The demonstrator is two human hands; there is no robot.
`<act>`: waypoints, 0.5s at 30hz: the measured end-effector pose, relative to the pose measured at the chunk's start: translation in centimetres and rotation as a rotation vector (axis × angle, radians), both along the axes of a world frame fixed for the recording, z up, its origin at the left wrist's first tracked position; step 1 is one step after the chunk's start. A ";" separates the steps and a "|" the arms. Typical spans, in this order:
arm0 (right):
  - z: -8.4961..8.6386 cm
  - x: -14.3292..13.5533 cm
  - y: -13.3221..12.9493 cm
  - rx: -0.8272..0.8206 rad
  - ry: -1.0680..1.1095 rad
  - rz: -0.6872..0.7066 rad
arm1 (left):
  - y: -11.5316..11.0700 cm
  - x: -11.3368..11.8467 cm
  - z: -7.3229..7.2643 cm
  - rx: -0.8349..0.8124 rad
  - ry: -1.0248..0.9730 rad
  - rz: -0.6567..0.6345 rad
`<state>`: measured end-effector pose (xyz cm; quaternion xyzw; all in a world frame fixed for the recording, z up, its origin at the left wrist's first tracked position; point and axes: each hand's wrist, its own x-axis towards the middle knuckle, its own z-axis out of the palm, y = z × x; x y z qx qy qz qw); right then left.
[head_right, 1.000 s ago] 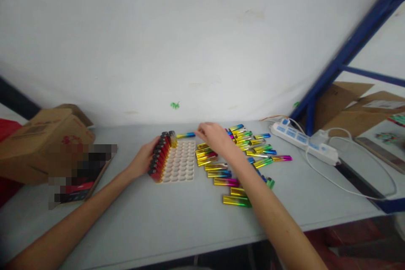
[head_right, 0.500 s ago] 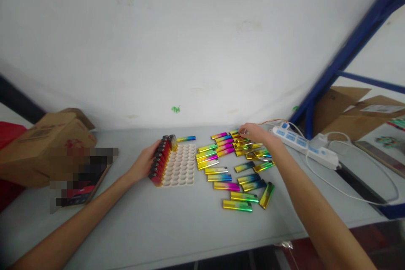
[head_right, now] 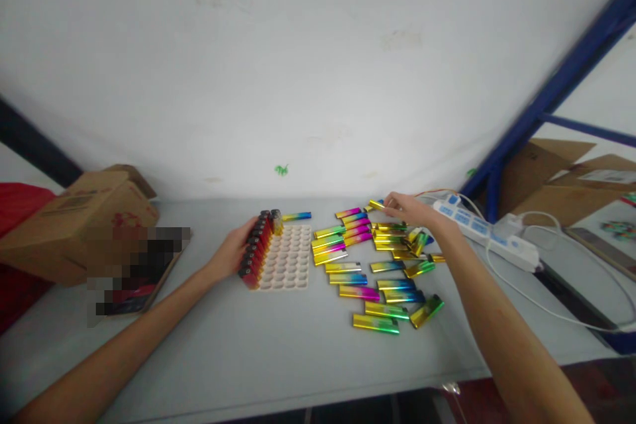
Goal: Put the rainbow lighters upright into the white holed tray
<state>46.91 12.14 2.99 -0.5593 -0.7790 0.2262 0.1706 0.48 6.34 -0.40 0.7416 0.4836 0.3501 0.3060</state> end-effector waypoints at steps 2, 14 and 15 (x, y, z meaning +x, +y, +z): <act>0.4 -1.3 -1.0 0.086 0.195 -0.062 | 0.1 -0.1 -0.3 0.007 -0.008 0.004; 2.0 -17.5 -5.8 -0.092 1.028 -0.045 | -0.2 0.1 0.3 -0.005 0.005 -0.003; 1.8 -18.5 -6.3 -0.142 1.048 -0.030 | -0.3 0.1 0.4 -0.003 0.003 -0.008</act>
